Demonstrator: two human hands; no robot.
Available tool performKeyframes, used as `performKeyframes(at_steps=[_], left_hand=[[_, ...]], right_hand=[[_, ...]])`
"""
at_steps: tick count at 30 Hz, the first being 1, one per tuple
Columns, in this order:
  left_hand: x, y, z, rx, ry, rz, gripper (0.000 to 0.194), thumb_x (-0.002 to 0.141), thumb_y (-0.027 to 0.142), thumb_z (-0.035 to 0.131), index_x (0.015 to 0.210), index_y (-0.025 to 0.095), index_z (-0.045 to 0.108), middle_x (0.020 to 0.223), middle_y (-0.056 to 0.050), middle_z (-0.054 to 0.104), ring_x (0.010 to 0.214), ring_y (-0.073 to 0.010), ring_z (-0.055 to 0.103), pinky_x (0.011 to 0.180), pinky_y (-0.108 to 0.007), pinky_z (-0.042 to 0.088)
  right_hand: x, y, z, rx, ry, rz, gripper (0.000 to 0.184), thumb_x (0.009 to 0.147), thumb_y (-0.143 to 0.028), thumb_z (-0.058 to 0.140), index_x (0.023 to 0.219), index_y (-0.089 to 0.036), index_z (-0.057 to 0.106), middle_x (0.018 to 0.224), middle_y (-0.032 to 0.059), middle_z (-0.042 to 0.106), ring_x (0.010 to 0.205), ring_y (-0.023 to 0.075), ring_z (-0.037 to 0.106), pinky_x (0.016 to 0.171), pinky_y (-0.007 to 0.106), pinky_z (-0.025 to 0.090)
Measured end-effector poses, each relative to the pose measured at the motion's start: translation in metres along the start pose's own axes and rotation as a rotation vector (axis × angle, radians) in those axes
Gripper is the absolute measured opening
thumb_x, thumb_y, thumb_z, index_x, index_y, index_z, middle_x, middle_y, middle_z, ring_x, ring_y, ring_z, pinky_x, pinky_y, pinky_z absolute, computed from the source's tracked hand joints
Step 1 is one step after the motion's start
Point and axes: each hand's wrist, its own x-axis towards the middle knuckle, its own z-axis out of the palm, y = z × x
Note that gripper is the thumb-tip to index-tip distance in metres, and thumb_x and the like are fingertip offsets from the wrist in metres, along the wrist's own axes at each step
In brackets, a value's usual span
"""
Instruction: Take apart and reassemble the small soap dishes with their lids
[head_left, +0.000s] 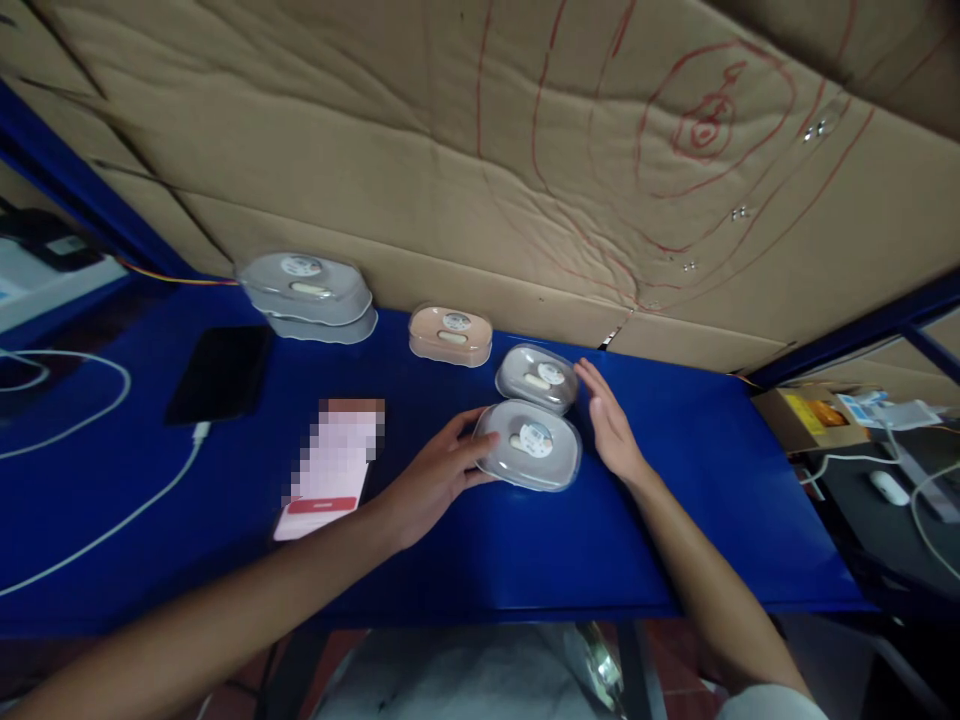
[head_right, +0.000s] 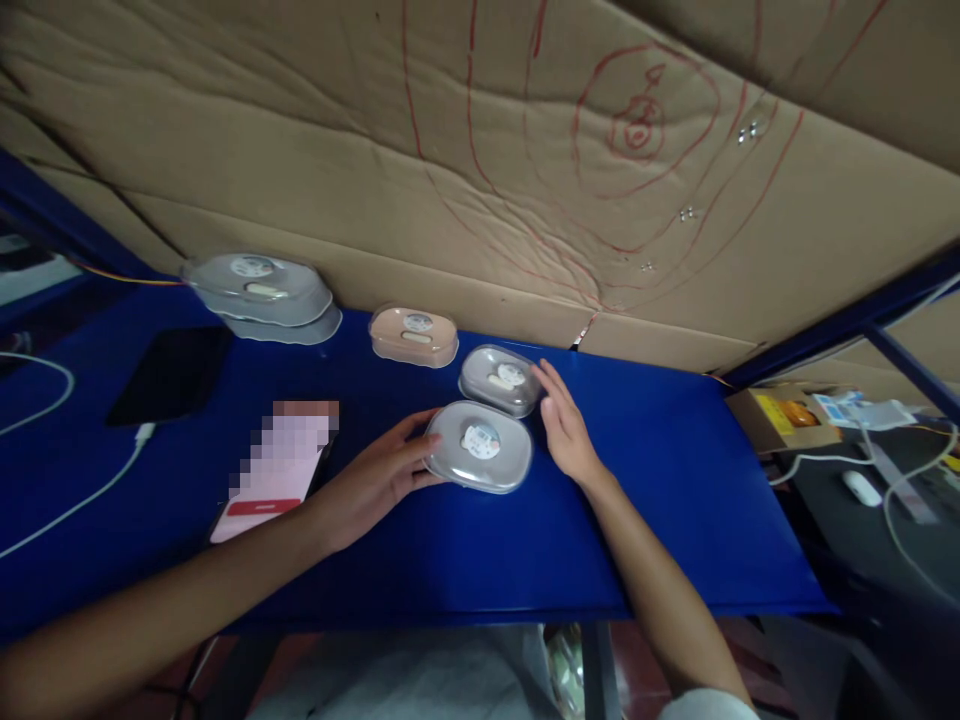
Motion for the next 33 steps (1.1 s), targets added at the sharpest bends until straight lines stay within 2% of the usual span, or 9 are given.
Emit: performKeyframes(at_steps=[4,8,12,14,16,19,22,28,33], left_hand=[[0.002,-0.004,-0.001,-0.038,-0.007,0.048,0.055,0.09,0.042,0.08,0.137,0.025,0.058,0.136,-0.01,0.069,0.127,-0.0298,0.065,0.109,-0.046,0.05],[0.003,-0.008,-0.002,0.099,-0.04,0.111,0.054,0.096,0.048,0.071,0.142,0.027,0.053,0.146,-0.011,0.062,0.137,-0.0308,0.059,0.114,-0.049,0.048],[0.01,0.008,-0.012,0.711,0.009,0.392,0.062,0.101,0.041,0.062,0.157,0.033,0.037,0.164,-0.012,0.043,0.15,-0.0315,0.045,0.12,-0.055,0.042],[0.024,0.029,-0.022,1.188,0.025,0.66,0.061,0.102,0.032,0.058,0.159,0.03,0.037,0.171,-0.012,0.032,0.158,-0.0318,0.031,0.127,-0.056,0.03],[0.045,0.055,-0.034,1.609,0.017,0.791,0.059,0.101,0.023,0.055,0.159,0.025,0.041,0.174,-0.014,0.027,0.162,-0.0337,0.02,0.131,-0.058,0.017],[0.079,0.087,-0.05,1.963,0.0,0.701,0.075,0.094,0.027,0.069,0.162,0.016,0.037,0.173,-0.021,0.026,0.162,-0.039,0.018,0.13,-0.058,0.015],[0.094,0.1,-0.059,2.071,0.059,0.574,0.078,0.093,0.036,0.073,0.161,0.017,0.04,0.173,-0.022,0.028,0.16,-0.0422,0.023,0.127,-0.059,0.021],[0.054,0.081,-0.061,2.122,0.076,0.607,0.061,0.091,0.031,0.074,0.149,0.024,0.056,0.166,-0.02,0.042,0.149,-0.0431,0.041,0.114,-0.06,0.039],[0.006,0.04,-0.026,2.045,-0.158,0.644,0.067,0.094,0.017,0.067,0.155,0.04,0.049,0.166,-0.01,0.044,0.147,-0.0382,0.044,0.113,-0.056,0.041]], right_hand=[[-0.007,-0.037,0.003,0.04,-0.203,-0.2,0.084,0.098,-0.079,0.039,0.166,-0.031,0.028,0.173,0.0099,0.028,0.159,0.0362,0.029,0.129,0.059,0.029],[-0.011,-0.05,-0.004,-0.176,-0.291,-0.244,0.081,0.094,-0.057,0.07,0.163,-0.033,0.034,0.17,0.0112,0.033,0.155,0.0374,0.034,0.124,0.059,0.037],[-0.021,-0.039,-0.015,-0.241,-0.302,-0.213,0.078,0.093,-0.048,0.074,0.16,-0.029,0.037,0.167,0.0128,0.036,0.152,0.0364,0.038,0.121,0.057,0.041],[-0.027,-0.032,-0.017,-0.294,-0.313,-0.21,0.075,0.094,-0.047,0.072,0.158,-0.029,0.04,0.167,0.0128,0.037,0.15,0.037,0.04,0.12,0.057,0.041],[-0.03,-0.026,-0.016,-0.349,-0.31,-0.204,0.075,0.094,-0.049,0.071,0.159,-0.028,0.039,0.167,0.0139,0.038,0.15,0.0381,0.04,0.119,0.058,0.041],[-0.03,-0.014,-0.019,-0.432,-0.273,-0.183,0.073,0.097,-0.047,0.066,0.16,-0.027,0.037,0.166,0.0148,0.039,0.151,0.0389,0.038,0.118,0.06,0.04],[-0.031,0.006,-0.036,-0.471,-0.25,-0.139,0.071,0.098,-0.045,0.063,0.162,-0.029,0.034,0.165,0.0138,0.041,0.152,0.0367,0.038,0.119,0.058,0.039],[-0.039,0.054,-0.068,-0.62,-0.125,0.017,0.066,0.102,-0.05,0.055,0.163,-0.032,0.036,0.168,0.0162,0.035,0.152,0.0406,0.036,0.118,0.064,0.035],[0.0,0.074,-0.035,-0.467,-0.041,0.088,0.066,0.103,-0.049,0.051,0.163,-0.026,0.037,0.17,0.0204,0.028,0.156,0.043,0.026,0.121,0.068,0.03]])
